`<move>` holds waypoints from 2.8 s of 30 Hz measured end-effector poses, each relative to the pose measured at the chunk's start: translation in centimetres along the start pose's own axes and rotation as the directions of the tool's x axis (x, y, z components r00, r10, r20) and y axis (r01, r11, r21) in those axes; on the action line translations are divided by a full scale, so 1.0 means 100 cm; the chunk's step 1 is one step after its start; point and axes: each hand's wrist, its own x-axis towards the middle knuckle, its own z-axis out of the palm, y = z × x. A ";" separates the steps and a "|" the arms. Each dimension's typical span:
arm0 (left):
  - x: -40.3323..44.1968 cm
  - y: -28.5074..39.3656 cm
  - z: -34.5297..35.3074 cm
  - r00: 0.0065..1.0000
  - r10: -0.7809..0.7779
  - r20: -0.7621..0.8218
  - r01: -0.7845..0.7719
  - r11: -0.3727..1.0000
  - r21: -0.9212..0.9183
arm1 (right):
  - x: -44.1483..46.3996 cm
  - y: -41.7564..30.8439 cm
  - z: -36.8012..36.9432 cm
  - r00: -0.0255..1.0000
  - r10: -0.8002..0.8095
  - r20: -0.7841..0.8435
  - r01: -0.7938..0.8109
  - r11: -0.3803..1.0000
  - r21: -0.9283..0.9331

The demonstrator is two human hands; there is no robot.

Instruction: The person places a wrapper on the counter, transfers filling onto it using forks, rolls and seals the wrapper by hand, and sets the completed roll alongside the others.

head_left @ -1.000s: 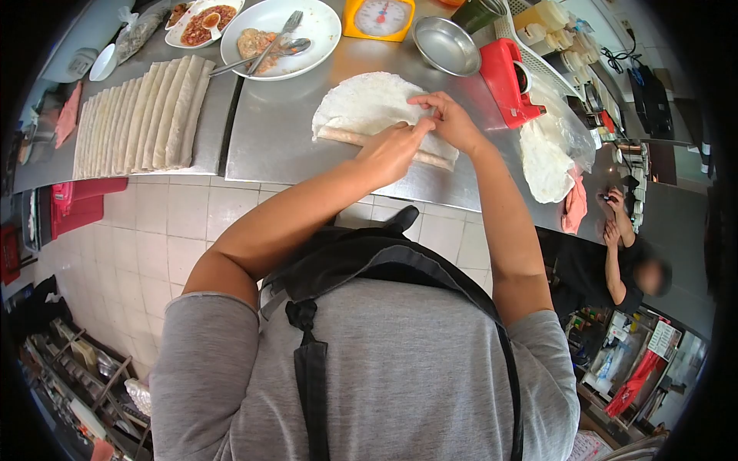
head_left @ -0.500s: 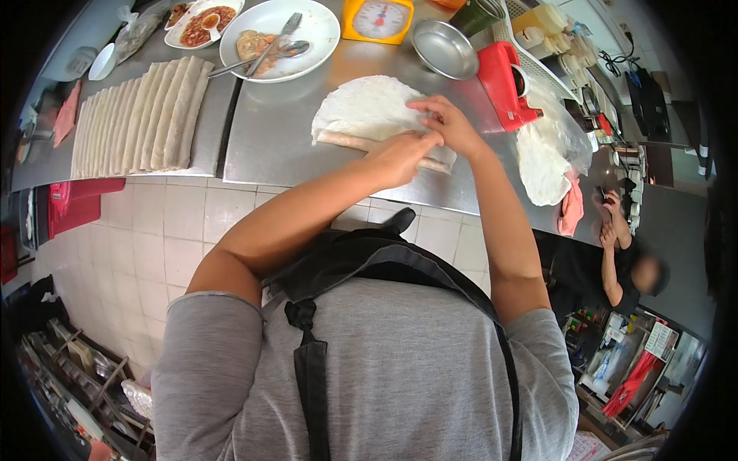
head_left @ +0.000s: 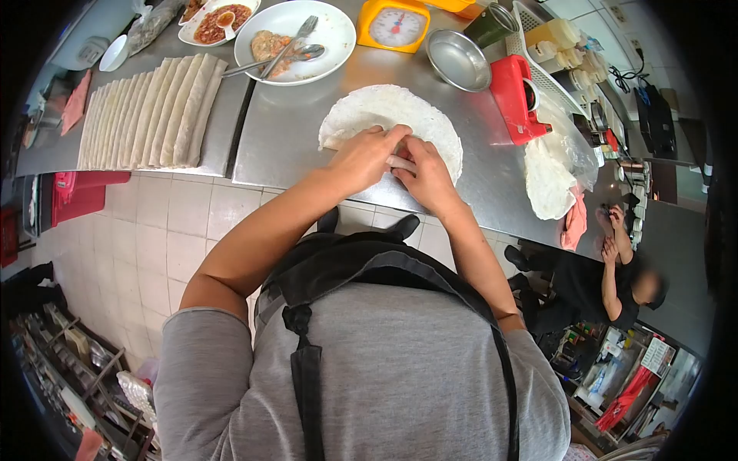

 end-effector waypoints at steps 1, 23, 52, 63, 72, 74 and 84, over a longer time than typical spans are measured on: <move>0.000 -0.003 0.000 1.000 -0.017 0.017 0.017 1.000 -0.006 | -0.002 0.001 -0.002 1.000 0.025 -0.003 -0.025 0.999 0.037; 0.002 -0.043 -0.040 0.998 0.012 -0.069 -0.026 0.979 -0.203 | -0.017 0.043 -0.022 0.959 0.015 -0.284 -0.043 0.995 -0.094; -0.001 -0.024 -0.014 0.992 0.126 0.004 -0.124 0.977 -0.173 | -0.015 0.014 0.015 0.944 -0.221 -0.247 0.162 0.957 -0.240; 0.032 -0.037 -0.028 0.970 -0.021 0.242 0.119 0.910 -0.398 | -0.011 0.011 0.011 0.943 -0.168 -0.288 0.104 0.969 -0.225; 0.031 -0.026 -0.020 0.987 0.057 0.147 0.002 0.927 -0.374 | -0.001 0.007 -0.001 0.933 -0.184 -0.308 0.097 0.955 -0.279; 0.043 -0.033 -0.022 0.976 0.027 0.214 0.072 0.895 -0.440 | -0.001 0.007 -0.002 0.920 -0.194 -0.342 0.110 0.962 -0.248; 0.044 -0.029 -0.021 0.988 0.110 0.107 -0.082 0.969 -0.234 | 0.010 0.025 -0.002 0.945 -0.175 -0.278 0.067 0.932 -0.357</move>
